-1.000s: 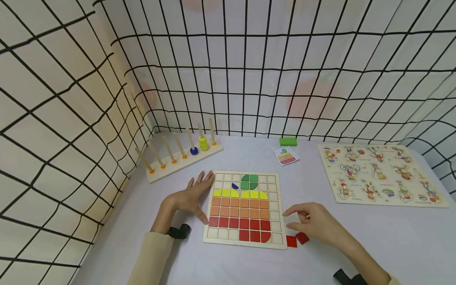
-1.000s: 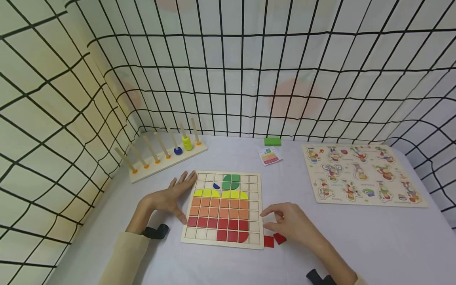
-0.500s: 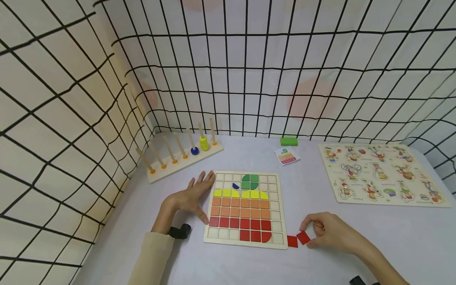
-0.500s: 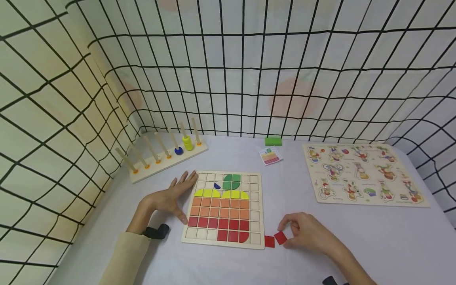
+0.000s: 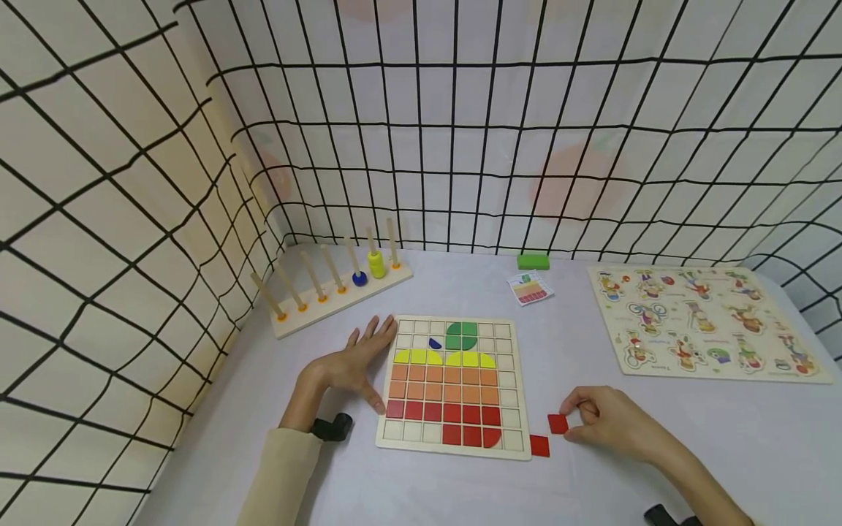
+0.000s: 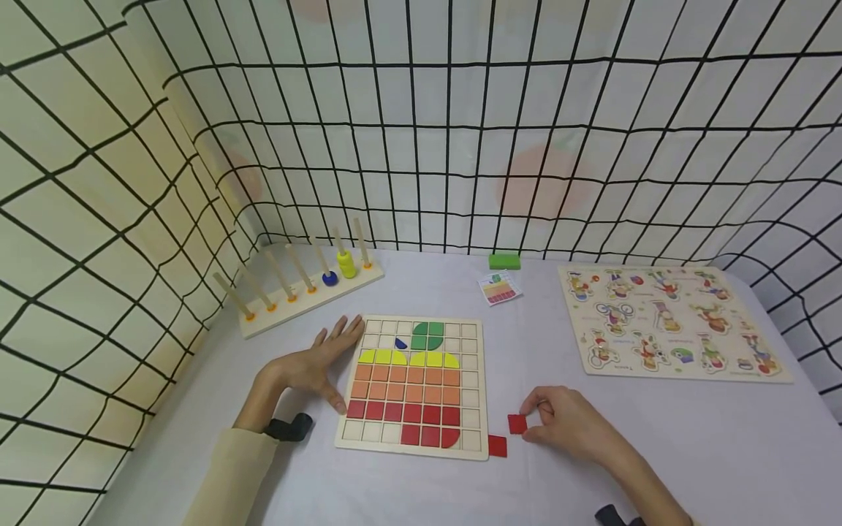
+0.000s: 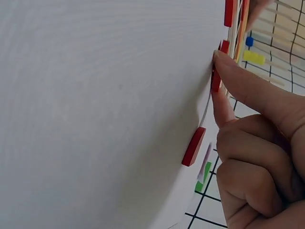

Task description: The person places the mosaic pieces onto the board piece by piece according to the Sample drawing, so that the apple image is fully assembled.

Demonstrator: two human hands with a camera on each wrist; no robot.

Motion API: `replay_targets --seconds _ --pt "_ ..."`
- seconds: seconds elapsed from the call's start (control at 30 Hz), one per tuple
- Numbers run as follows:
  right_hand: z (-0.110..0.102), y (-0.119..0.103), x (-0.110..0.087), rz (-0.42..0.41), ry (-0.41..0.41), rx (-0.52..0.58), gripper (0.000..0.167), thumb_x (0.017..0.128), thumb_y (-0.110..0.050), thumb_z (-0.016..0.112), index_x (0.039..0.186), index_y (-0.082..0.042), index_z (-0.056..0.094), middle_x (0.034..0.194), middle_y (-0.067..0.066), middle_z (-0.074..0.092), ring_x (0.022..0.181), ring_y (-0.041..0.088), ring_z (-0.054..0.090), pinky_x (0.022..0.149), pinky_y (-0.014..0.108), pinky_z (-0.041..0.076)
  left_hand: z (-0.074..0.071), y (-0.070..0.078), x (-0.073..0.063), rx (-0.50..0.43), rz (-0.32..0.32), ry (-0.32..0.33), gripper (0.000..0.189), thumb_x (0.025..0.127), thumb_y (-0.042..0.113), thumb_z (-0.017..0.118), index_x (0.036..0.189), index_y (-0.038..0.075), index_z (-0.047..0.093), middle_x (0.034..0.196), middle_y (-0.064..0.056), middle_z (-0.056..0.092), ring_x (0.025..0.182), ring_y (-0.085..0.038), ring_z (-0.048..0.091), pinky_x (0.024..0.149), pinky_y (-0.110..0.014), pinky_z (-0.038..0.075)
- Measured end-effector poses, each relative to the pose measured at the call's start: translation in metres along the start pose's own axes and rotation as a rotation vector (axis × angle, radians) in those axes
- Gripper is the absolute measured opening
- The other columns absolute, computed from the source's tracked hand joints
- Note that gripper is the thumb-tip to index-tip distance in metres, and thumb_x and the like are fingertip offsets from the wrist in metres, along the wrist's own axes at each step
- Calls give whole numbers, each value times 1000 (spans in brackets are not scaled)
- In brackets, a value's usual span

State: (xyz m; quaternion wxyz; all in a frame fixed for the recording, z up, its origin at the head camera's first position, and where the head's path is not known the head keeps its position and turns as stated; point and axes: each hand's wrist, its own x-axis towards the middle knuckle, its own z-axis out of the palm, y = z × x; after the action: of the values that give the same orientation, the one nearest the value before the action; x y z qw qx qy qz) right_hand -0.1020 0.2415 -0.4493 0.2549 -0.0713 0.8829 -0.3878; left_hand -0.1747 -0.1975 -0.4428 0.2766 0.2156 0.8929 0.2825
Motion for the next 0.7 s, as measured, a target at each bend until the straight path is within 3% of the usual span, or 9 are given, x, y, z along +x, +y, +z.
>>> replay_targets --seconds 0.23,0.5,0.6,0.7 --pt "15 -33 10 -89 103 -39 29 77 -21 91 99 -9 75 56 -7 33 52 5 30 50 22 26 0 -2 0 6 -10 4 150 58 31 102 167 7 1 176 -11 -9 161 -35 -18 130 -59 -10" --pt "72 -102 30 -230 45 -49 25 74 -21 94 89 -16 75 53 -8 34 50 5 31 49 19 22 1 -2 0 5 -20 2 149 58 32 102 167 9 2 176 -10 -9 161 -34 -18 130 -58 -11" --pt "92 -118 35 -290 51 -93 25 71 -19 95 84 -16 73 54 -9 36 51 3 32 49 18 22 1 -2 1 11 -17 0 148 59 33 101 167 9 2 176 -10 -9 161 -34 -18 130 -59 -10" --pt "106 -126 39 -300 87 -142 27 68 -17 96 81 -16 72 56 -9 41 55 5 37 49 19 24 1 -2 1 13 -12 -1 148 60 33 101 167 9 2 176 -10 -9 161 -34 -18 130 -59 -10"
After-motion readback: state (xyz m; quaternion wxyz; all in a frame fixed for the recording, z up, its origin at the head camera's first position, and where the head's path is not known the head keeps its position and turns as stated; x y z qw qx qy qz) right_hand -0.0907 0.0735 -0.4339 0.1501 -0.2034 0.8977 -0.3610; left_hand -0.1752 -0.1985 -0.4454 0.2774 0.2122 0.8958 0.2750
